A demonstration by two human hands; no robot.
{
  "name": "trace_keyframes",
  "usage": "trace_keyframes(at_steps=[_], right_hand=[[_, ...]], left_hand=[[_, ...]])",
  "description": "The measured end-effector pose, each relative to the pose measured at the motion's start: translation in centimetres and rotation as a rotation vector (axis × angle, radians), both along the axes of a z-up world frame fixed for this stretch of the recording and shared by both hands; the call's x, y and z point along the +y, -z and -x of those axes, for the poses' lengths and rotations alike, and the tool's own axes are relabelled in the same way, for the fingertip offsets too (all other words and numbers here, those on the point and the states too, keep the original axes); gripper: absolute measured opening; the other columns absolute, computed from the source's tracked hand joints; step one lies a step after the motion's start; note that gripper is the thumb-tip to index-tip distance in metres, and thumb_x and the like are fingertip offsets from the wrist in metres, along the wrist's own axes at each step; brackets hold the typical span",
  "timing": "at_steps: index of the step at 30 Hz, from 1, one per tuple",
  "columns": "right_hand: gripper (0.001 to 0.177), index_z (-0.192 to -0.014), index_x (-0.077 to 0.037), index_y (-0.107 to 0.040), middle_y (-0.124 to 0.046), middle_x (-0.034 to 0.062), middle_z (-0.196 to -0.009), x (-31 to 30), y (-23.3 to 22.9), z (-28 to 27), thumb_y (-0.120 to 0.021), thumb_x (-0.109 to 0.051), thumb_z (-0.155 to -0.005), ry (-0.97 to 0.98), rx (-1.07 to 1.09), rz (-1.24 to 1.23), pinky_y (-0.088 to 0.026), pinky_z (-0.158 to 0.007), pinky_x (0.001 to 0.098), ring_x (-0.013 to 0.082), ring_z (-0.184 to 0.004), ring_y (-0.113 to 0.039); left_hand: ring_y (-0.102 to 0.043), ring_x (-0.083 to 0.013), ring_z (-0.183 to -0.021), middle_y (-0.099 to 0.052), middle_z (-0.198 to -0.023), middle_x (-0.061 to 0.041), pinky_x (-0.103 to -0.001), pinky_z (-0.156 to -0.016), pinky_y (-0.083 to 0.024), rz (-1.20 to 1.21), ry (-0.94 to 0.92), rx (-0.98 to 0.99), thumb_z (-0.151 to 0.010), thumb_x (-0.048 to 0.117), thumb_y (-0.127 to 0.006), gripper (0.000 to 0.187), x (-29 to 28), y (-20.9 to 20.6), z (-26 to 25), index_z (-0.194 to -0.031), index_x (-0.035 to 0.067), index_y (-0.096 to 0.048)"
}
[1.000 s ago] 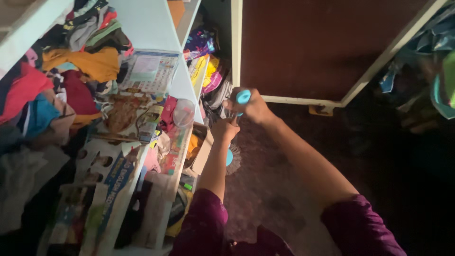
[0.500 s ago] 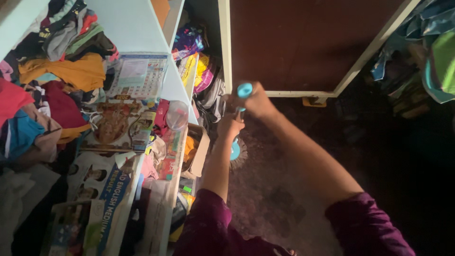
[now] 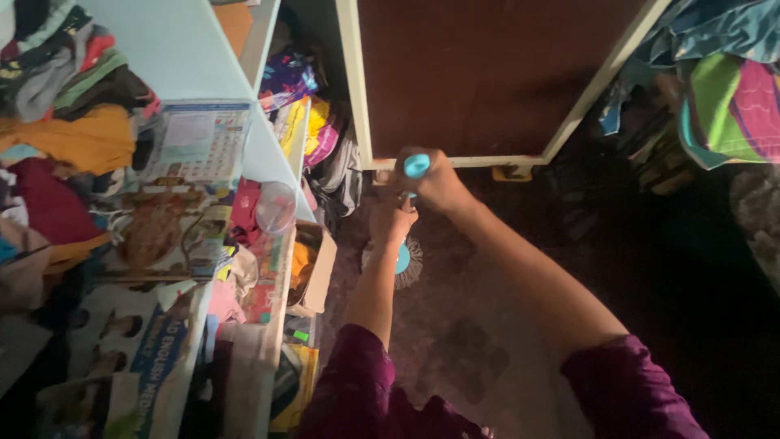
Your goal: The person cleans a spray mop by spraying water from its nozzle onto the floor and then scrubbing the floor area near a wardrobe and a bed with the mop's head.
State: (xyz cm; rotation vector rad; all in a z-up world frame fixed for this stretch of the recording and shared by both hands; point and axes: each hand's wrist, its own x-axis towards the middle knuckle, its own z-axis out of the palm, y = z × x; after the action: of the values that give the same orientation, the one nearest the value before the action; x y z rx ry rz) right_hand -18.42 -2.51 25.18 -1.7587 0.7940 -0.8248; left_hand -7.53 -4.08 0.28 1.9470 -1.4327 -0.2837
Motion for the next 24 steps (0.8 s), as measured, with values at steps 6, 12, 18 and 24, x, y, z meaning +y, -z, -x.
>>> trace_keyframes(at_steps=[6,12,18,24], right_hand=[[0.018,-0.082,-0.004,-0.066,-0.067,0.0002,-0.073,-0.4,2.1,1.5,-0.082,-0.013,-0.079,-0.018,0.015,0.083,-0.051,-0.06,0.0277,0.0077,-0.069,-0.061],[0.014,-0.077,-0.003,-0.068,-0.068,0.0027,-0.071,-2.0,-0.5,3.0,-0.081,-0.007,-0.079,0.028,0.011,-0.025,-0.053,-0.062,0.0289,0.0108,-0.068,-0.064],[0.011,-0.069,-0.002,-0.066,-0.07,0.0058,-0.069,-4.6,-1.5,5.8,-0.076,0.0,-0.072,-0.005,-0.1,-0.073,-0.059,-0.071,0.0301,0.0135,-0.075,-0.074],[0.022,-0.071,-0.003,-0.066,-0.066,0.0038,-0.065,-3.3,-2.1,7.8,-0.084,-0.013,-0.079,0.119,0.086,0.008,-0.052,-0.061,0.031,0.0111,-0.063,-0.062]], left_hand=[[-0.073,-0.0302,-0.079,-0.078,-0.08,-0.006,-0.059,-0.095,-0.048,0.185,0.033,-0.116,-0.072,0.036,-0.078,0.018,-0.8,3.9,1.6,-0.074,0.019,-0.079],[-0.071,-0.0372,-0.089,-0.074,-0.09,-0.016,-0.049,-0.081,-0.055,-0.039,0.062,0.085,-0.073,0.037,-0.083,0.031,-2.2,3.3,3.5,-0.087,0.01,-0.075],[-0.073,-0.0371,-0.092,-0.076,-0.094,-0.015,-0.048,-0.083,-0.058,-0.257,0.013,0.267,-0.071,0.035,-0.081,0.032,-1.5,-2.4,7.5,-0.093,0.012,-0.077],[-0.072,-0.0381,-0.093,-0.076,-0.096,-0.014,-0.05,-0.083,-0.057,-0.271,-0.018,0.207,-0.074,0.038,-0.08,0.03,-2.4,-2.2,9.9,-0.093,0.015,-0.078]])
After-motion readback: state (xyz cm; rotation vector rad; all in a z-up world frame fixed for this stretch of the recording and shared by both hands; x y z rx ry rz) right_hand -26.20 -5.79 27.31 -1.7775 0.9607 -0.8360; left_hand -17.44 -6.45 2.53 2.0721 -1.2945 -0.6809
